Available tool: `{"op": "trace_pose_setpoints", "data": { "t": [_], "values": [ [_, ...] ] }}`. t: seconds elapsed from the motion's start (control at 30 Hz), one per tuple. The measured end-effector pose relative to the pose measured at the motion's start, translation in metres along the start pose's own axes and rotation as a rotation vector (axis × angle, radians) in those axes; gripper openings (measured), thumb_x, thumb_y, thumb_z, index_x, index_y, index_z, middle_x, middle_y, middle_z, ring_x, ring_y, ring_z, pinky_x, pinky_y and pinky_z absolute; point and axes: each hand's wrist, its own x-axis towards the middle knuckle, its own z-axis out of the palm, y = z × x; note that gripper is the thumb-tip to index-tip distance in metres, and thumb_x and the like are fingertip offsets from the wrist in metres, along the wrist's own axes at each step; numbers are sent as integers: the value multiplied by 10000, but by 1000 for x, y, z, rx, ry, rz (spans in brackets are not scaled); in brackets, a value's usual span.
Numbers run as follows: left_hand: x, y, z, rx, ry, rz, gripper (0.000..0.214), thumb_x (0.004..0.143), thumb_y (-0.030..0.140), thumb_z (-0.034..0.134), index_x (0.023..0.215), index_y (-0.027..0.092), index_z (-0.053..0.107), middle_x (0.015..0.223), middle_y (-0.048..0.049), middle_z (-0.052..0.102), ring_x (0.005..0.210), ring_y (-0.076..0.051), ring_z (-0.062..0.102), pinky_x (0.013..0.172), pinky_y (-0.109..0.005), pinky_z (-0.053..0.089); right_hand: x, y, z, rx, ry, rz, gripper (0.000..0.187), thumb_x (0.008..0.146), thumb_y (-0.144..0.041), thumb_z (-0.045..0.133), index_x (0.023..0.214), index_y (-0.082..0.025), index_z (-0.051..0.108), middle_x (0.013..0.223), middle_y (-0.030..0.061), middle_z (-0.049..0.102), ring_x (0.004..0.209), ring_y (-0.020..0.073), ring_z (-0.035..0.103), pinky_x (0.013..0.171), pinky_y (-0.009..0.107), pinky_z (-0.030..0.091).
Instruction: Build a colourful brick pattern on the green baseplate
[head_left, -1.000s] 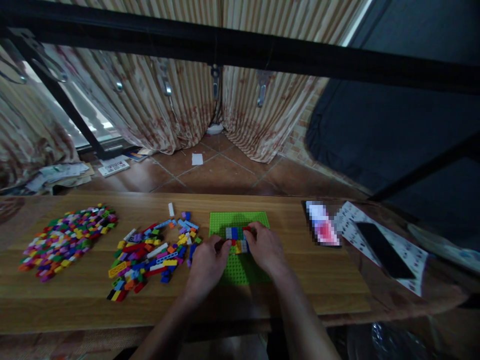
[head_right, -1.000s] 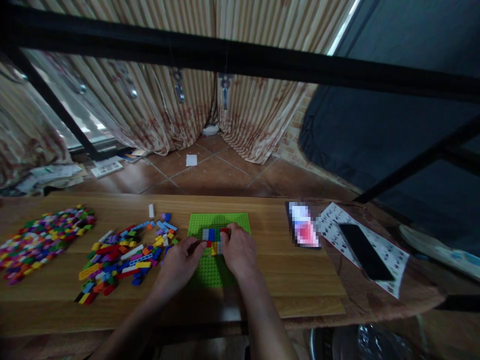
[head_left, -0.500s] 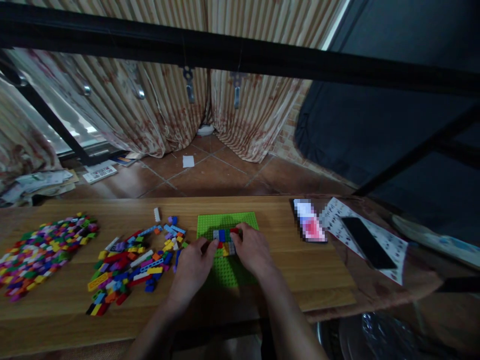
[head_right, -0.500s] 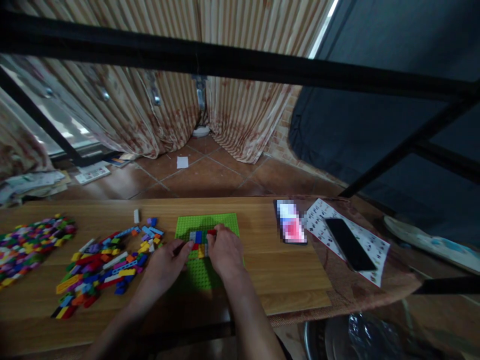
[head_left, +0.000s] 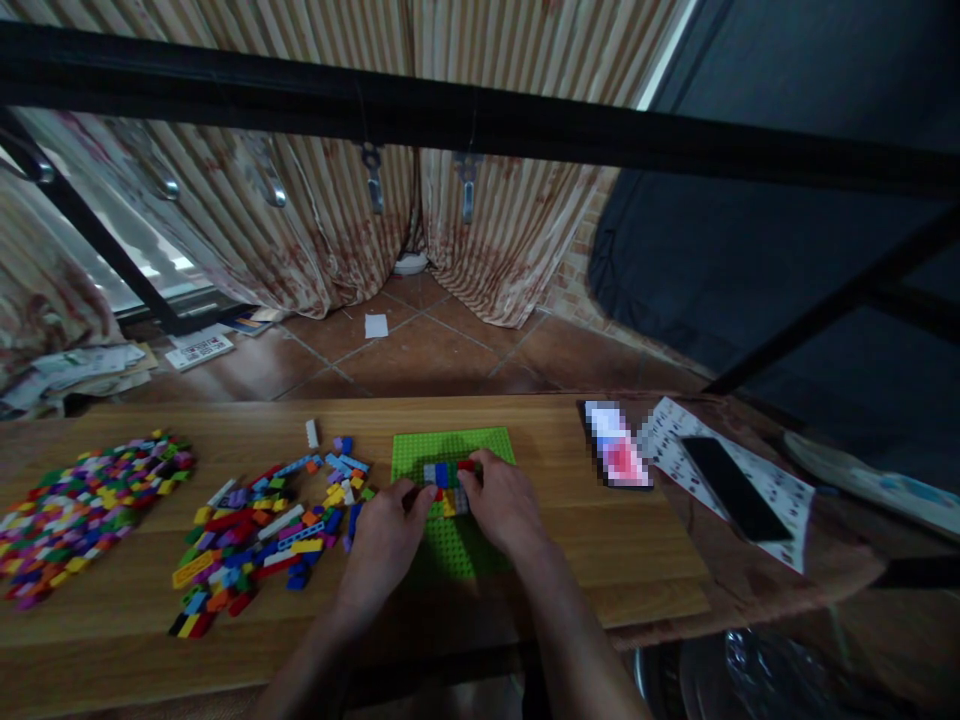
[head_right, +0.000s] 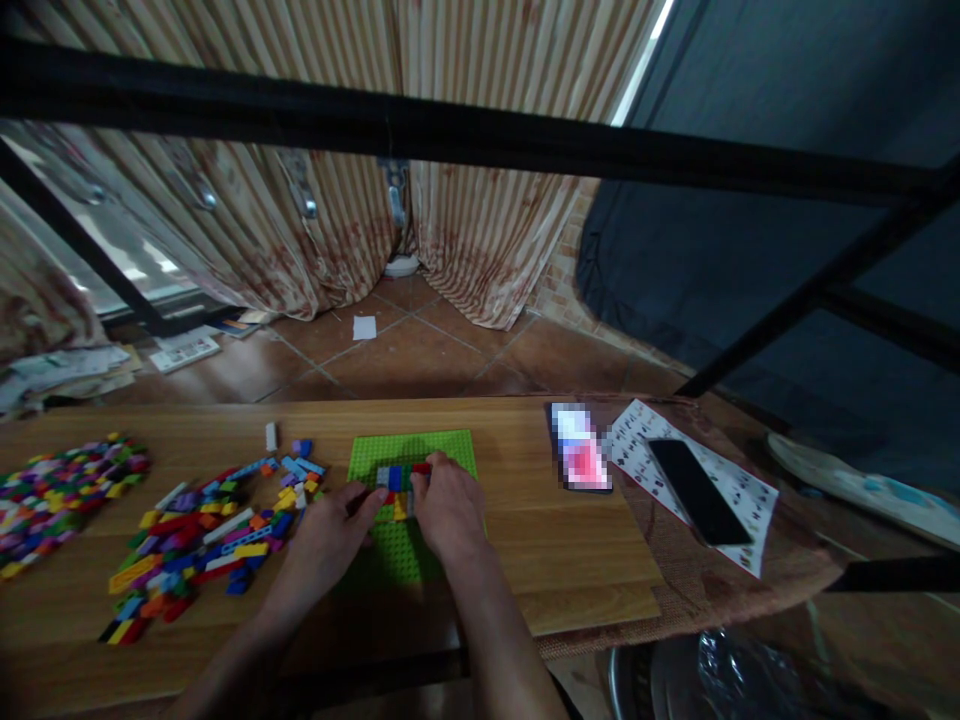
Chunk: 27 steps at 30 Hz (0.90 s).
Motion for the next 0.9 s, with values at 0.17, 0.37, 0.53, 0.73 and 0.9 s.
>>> {"op": "trace_pose_setpoints", "data": {
  "t": [0.17, 0.37, 0.53, 0.73, 0.9],
  "values": [
    [0, -3, 1, 1, 1, 9, 306, 909, 387, 458, 716, 185, 584, 563, 0, 590, 577, -157, 614, 538, -226, 328, 0, 0, 0, -4, 0, 4, 323, 924, -340, 473, 1158, -165, 608, 1070, 107, 708, 1002, 232, 654, 831, 321, 444],
    [0, -4, 1, -2, 1, 21, 296, 910, 384, 455, 727, 190, 584, 558, 4, 585, 584, -158, 620, 538, -223, 329, 1, 0, 0, -16, -6, 0, 312, 928, -337, 468, 1155, -170, 603, 1060, 115, 706, 1003, 226, 653, 836, 324, 442],
    [-1, -4, 0, -8, -8, 36, 294, 908, 387, 457, 728, 191, 581, 567, 2, 589, 588, -159, 620, 540, -224, 327, 1, 0, 0, -6, -4, -7, 313, 928, -334, 471, 1155, -162, 602, 1052, 116, 705, 999, 240, 654, 836, 336, 439],
    [-1, 0, -1, 10, -2, 24, 310, 919, 382, 444, 715, 188, 573, 558, -1, 581, 585, -158, 612, 537, -225, 316, -1, 0, -1, -4, -5, -14, 317, 932, -336, 460, 1156, -162, 601, 1046, 115, 706, 999, 241, 653, 839, 337, 440],
    [-3, 3, -3, 7, 7, 17, 314, 921, 386, 447, 712, 188, 574, 553, -3, 578, 589, -157, 610, 546, -224, 321, 0, 0, -1, -3, -11, -10, 319, 930, -334, 463, 1158, -159, 601, 1064, 122, 703, 1006, 233, 650, 846, 331, 438]
  ]
}}
